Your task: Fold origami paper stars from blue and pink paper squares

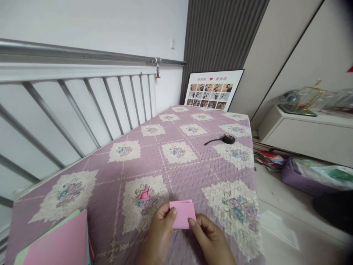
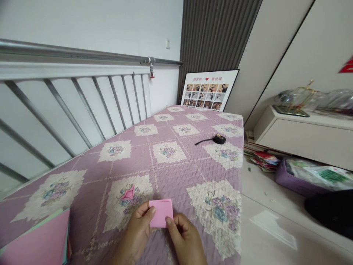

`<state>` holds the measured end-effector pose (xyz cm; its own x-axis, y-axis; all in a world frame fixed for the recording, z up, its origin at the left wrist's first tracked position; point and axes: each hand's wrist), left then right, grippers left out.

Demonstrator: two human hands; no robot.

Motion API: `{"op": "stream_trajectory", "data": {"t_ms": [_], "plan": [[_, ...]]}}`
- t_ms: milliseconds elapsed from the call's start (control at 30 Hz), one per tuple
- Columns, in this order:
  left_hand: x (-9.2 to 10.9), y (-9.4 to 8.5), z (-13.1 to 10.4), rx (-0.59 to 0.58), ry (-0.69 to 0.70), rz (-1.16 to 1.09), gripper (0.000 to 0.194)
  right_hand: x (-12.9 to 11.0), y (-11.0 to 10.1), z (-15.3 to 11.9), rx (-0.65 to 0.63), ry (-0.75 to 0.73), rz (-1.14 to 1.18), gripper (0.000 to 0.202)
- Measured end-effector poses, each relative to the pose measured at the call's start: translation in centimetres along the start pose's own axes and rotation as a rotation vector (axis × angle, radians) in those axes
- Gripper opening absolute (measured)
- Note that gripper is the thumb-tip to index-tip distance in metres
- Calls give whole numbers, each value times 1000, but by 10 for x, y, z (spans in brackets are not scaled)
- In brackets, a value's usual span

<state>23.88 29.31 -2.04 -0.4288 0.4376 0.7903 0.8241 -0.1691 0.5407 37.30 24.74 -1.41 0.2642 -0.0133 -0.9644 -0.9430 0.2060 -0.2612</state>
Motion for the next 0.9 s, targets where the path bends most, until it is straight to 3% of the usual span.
{"op": "stream_trajectory", "data": {"t_ms": [200,900], "plan": [[2,4,-3,55,22,67,49,-3,0,0,35,-31,-5,43],[3,2,-2,66,27,156,50,-2,2,0,77,-38,-25,44]]}}
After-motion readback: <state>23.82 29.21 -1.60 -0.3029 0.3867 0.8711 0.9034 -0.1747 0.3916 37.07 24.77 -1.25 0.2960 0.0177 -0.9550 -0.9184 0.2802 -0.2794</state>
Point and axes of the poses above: each hand's wrist, its own z-axis towards the middle knuckle, its own y-axis out of the palm, x = y × z, and after that the axes turned 4 degrees about -y, right-handed
